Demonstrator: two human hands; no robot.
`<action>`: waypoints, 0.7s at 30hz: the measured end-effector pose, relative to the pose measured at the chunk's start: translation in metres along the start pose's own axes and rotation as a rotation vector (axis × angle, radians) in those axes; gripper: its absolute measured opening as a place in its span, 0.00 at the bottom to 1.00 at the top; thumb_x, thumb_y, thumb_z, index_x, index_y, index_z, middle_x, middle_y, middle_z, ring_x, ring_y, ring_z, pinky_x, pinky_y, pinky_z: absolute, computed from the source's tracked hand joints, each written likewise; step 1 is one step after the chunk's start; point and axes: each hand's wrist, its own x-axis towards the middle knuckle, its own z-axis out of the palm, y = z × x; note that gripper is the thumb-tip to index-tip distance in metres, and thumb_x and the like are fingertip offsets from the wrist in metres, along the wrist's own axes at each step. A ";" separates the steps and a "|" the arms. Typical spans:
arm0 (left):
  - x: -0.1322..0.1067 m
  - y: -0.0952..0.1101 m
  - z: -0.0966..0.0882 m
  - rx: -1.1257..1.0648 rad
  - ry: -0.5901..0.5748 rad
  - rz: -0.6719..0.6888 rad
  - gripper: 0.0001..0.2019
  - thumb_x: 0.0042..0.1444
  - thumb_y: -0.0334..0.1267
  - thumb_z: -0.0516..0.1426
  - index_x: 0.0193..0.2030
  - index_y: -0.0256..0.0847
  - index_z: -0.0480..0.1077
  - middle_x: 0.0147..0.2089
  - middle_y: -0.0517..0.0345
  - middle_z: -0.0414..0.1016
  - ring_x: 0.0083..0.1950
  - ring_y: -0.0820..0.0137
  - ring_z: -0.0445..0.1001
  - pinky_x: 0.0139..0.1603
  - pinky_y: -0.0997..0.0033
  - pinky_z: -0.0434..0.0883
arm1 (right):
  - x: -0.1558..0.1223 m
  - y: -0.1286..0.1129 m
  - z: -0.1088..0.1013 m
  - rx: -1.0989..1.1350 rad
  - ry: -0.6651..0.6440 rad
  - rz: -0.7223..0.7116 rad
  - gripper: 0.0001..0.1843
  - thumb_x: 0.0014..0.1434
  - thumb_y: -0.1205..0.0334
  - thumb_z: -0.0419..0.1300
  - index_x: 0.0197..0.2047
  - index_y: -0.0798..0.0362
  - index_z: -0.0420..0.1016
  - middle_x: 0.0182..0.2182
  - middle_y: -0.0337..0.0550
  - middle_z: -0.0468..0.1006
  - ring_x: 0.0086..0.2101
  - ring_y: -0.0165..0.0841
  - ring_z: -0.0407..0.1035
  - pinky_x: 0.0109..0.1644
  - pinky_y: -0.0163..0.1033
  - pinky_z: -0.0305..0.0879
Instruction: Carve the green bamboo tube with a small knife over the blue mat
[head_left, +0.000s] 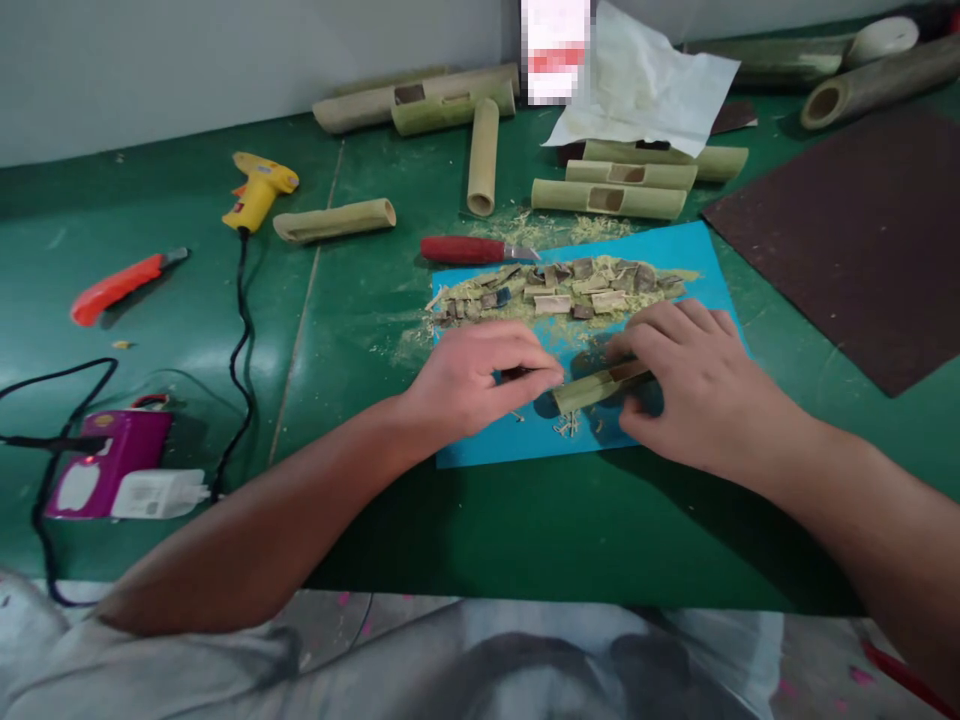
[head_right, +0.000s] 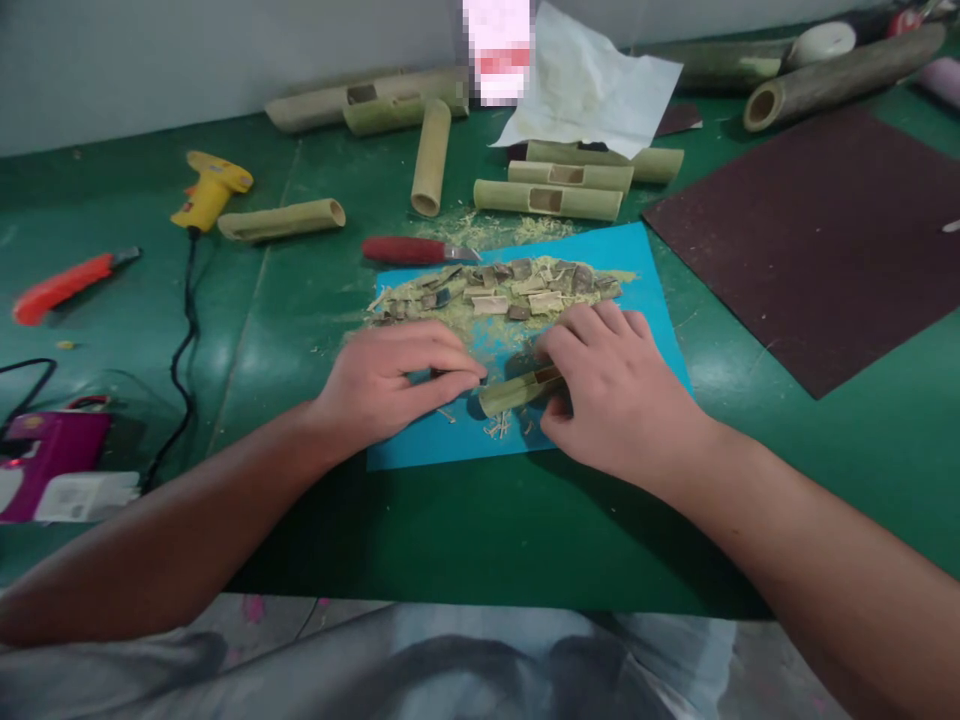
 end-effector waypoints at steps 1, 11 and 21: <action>-0.001 0.001 0.000 0.008 -0.004 0.006 0.05 0.63 0.34 0.62 0.38 0.41 0.80 0.37 0.56 0.82 0.37 0.72 0.80 0.41 0.73 0.76 | 0.001 0.001 0.001 0.062 0.003 -0.021 0.14 0.54 0.61 0.58 0.45 0.52 0.73 0.44 0.50 0.74 0.46 0.45 0.65 0.46 0.47 0.56; -0.014 0.019 -0.002 0.119 0.053 -0.064 0.04 0.61 0.35 0.63 0.43 0.42 0.80 0.41 0.56 0.81 0.40 0.71 0.80 0.42 0.74 0.77 | 0.011 0.011 0.005 0.303 -0.031 -0.139 0.11 0.61 0.53 0.61 0.43 0.51 0.77 0.41 0.47 0.78 0.44 0.40 0.70 0.47 0.46 0.60; -0.033 0.025 -0.007 0.212 -0.036 0.019 0.08 0.67 0.34 0.56 0.43 0.45 0.78 0.41 0.57 0.82 0.40 0.72 0.80 0.43 0.72 0.77 | 0.013 0.000 0.006 0.322 -0.068 -0.183 0.10 0.63 0.55 0.58 0.42 0.49 0.77 0.43 0.47 0.79 0.44 0.40 0.70 0.47 0.45 0.61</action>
